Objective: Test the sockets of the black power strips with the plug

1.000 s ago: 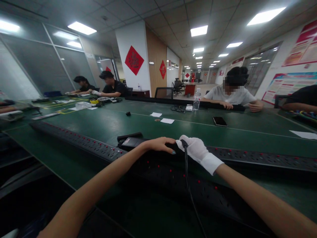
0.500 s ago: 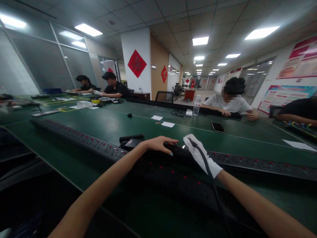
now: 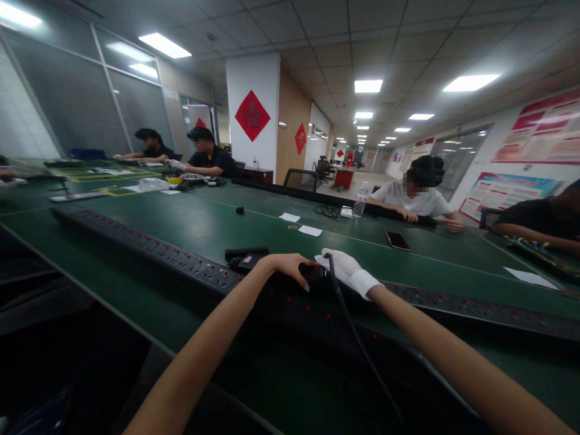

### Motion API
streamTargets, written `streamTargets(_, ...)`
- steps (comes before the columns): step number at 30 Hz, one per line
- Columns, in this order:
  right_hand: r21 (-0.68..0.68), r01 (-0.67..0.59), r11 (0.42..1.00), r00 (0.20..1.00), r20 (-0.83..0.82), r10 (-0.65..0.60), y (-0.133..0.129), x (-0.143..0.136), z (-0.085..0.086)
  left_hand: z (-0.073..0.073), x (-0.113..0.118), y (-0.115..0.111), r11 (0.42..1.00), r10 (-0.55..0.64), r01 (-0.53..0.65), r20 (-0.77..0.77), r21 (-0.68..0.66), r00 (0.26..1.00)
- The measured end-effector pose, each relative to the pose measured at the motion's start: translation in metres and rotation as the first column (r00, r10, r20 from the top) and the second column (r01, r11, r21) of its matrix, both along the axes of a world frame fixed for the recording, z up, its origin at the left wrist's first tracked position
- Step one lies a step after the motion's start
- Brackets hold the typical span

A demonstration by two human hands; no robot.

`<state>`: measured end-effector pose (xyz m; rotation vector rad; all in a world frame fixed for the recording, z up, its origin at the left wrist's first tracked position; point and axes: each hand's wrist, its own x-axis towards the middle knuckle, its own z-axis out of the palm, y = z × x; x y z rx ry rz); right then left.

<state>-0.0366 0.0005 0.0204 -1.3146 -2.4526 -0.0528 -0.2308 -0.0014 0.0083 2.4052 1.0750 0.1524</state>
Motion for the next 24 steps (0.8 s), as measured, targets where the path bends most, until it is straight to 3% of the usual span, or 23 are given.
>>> streamTargets(5, 0.004, 0.013, 1.0, 0.996, 0.084, -0.014, -0.004, 0.0, -0.001, 0.001, 0.0, 0.004, 0.999, -0.018, 0.018, 0.022, -0.027, 1.0)
streamTargets(14, 0.185, 0.02, 0.983, 0.977, 0.205, -0.059, -0.04, 0.003, -0.01, 0.004, 0.0, 0.005, 0.995, -0.05, 0.056, 0.073, -0.087, 0.996)
streamTargets(24, 0.232, 0.041, 0.972, 0.979, 0.185, -0.085, -0.042, 0.003, -0.022, 0.001, 0.0, 0.005, 0.988, -0.091, 0.107, 0.137, -0.111, 0.986)
